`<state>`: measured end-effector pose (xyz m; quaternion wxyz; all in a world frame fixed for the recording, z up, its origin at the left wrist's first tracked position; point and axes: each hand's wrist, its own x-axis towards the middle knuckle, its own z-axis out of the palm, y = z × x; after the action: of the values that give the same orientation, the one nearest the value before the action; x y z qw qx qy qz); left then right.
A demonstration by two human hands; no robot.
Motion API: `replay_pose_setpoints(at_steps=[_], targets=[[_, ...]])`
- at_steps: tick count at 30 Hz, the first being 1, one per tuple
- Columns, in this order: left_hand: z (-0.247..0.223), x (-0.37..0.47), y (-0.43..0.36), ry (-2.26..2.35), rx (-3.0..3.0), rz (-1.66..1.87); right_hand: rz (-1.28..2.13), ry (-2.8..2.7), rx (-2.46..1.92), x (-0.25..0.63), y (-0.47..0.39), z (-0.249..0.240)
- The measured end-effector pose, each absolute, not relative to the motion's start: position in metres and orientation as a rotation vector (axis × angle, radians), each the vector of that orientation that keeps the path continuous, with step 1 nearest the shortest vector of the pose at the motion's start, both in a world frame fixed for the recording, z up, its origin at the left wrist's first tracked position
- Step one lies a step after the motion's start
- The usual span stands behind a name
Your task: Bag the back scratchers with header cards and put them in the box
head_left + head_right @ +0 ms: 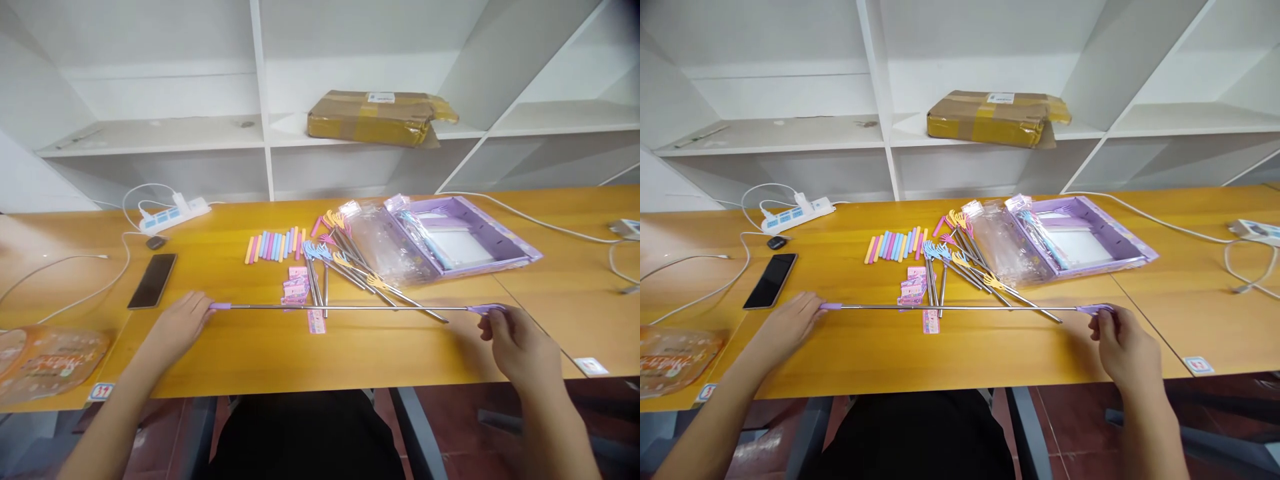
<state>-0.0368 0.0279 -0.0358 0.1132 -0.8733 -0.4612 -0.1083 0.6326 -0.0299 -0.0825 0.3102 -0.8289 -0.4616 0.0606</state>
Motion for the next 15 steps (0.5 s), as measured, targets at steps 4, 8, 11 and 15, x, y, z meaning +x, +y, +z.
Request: replay_pose_setpoints(at_steps=[4, 8, 11, 15], targets=[[-0.045, -0.033, 0.026, -1.353, -2.570, -0.257, 0.195, -1.136, -2.239, 0.624, -0.022, -0.081], [-0.053, -0.025, 0.016, -1.411, -2.609, -0.229, 0.164, -1.044, -2.227, 0.620, -0.015, -0.090], [-0.056, -0.014, 0.009, -1.421, -2.685, -0.268, 0.180, -1.078, -2.166, 0.615, -0.007, -0.091], [-0.058, 0.017, 0.005, -1.392, -2.732, -0.349, 0.160, -1.216, -2.035, 0.569, 0.005, -0.082]])
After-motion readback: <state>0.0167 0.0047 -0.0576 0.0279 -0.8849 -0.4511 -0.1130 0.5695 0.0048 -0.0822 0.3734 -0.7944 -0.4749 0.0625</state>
